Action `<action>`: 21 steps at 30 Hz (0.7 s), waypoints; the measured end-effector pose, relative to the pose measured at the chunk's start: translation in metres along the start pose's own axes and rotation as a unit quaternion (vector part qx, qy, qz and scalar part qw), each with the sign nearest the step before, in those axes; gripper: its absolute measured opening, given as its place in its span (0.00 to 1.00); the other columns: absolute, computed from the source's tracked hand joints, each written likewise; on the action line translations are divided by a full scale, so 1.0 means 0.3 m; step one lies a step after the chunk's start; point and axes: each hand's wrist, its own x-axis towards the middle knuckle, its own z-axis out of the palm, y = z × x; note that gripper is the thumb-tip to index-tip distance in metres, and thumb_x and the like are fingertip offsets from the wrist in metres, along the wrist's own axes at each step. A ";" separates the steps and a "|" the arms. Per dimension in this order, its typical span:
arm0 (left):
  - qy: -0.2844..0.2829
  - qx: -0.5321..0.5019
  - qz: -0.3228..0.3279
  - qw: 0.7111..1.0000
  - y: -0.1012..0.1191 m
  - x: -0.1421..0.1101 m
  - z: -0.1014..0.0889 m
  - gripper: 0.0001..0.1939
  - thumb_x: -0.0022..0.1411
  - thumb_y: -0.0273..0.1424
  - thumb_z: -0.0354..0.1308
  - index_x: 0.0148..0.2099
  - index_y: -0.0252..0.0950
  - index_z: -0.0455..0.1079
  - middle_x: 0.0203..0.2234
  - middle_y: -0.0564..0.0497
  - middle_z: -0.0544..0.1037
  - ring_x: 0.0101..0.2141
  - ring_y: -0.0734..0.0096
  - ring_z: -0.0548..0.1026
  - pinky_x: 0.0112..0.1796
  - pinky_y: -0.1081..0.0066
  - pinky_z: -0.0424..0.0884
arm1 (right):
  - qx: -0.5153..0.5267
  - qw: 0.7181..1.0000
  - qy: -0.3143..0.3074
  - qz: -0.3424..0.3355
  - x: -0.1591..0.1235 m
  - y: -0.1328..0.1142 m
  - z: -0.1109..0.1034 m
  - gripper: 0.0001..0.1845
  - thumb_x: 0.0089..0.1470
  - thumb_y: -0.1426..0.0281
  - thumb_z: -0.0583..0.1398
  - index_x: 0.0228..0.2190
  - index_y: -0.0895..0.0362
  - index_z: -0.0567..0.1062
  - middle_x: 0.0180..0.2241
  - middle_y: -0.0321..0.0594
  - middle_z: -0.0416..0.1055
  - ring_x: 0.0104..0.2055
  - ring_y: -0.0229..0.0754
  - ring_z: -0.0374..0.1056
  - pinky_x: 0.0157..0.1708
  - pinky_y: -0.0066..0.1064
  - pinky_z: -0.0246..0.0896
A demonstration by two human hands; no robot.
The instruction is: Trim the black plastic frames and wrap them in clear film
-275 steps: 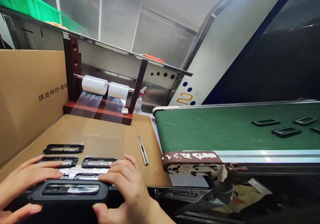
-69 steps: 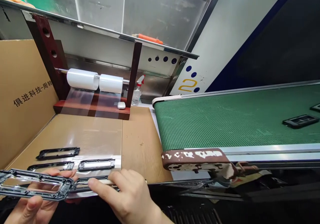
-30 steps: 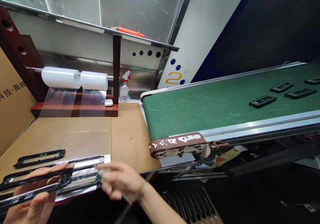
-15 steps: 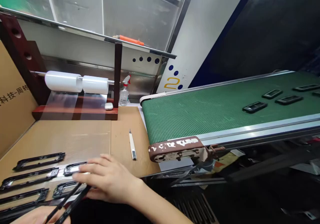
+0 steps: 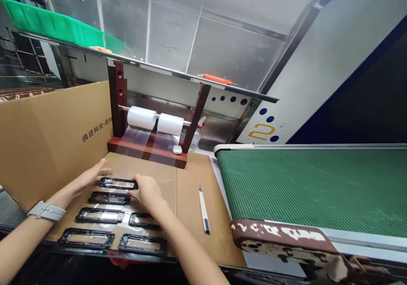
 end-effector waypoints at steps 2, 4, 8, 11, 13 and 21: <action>-0.009 -0.009 -0.016 1.000 -0.033 0.011 -0.006 0.23 0.68 0.45 0.57 0.58 0.37 0.67 0.51 0.44 0.76 0.45 0.59 0.78 0.45 0.53 0.76 | -0.013 1.000 -0.014 0.013 0.018 -0.012 0.018 0.17 0.53 0.66 0.71 0.44 0.54 0.76 0.39 0.42 0.79 0.43 0.48 0.74 0.41 0.34 0.64; -0.018 -0.019 -0.028 0.999 -0.054 0.022 -0.015 0.24 0.69 0.46 0.56 0.58 0.37 0.67 0.50 0.44 0.76 0.43 0.60 0.78 0.44 0.54 0.76 | -0.022 0.999 -0.026 0.024 0.023 -0.018 0.029 0.17 0.54 0.65 0.71 0.44 0.54 0.76 0.41 0.43 0.78 0.44 0.48 0.73 0.42 0.34 0.62; -0.033 -0.039 -0.037 0.998 -0.077 0.044 -0.028 0.27 0.69 0.50 0.53 0.60 0.37 0.65 0.47 0.44 0.77 0.40 0.62 0.79 0.42 0.55 0.77 | -0.034 0.998 -0.042 0.037 0.031 -0.023 0.038 0.16 0.55 0.64 0.70 0.44 0.54 0.76 0.40 0.43 0.78 0.44 0.48 0.71 0.42 0.34 0.59; -0.035 -0.052 -0.025 0.998 -0.096 0.054 -0.029 0.29 0.69 0.52 0.51 0.62 0.37 0.64 0.47 0.44 0.78 0.39 0.62 0.79 0.43 0.55 0.76 | -0.040 0.997 -0.049 0.037 0.041 -0.023 0.037 0.16 0.56 0.65 0.70 0.44 0.54 0.76 0.38 0.41 0.77 0.43 0.47 0.70 0.41 0.33 0.58; -0.030 -0.057 -0.006 0.998 -0.109 0.065 -0.030 0.31 0.69 0.53 0.50 0.63 0.38 0.63 0.48 0.43 0.78 0.40 0.61 0.79 0.44 0.54 0.76 | -0.044 0.997 -0.049 0.035 0.045 -0.020 0.037 0.16 0.56 0.64 0.70 0.44 0.54 0.76 0.36 0.40 0.77 0.44 0.47 0.70 0.41 0.33 0.57; 0.032 0.057 0.184 0.981 -0.169 0.064 -0.044 0.26 0.69 0.47 0.55 0.63 0.40 0.64 0.64 0.42 0.66 0.61 0.49 0.66 0.61 0.41 0.58 | -0.063 0.998 -0.022 0.023 0.056 0.003 0.066 0.19 0.55 0.62 0.70 0.46 0.56 0.75 0.41 0.45 0.77 0.47 0.51 0.69 0.44 0.37 0.59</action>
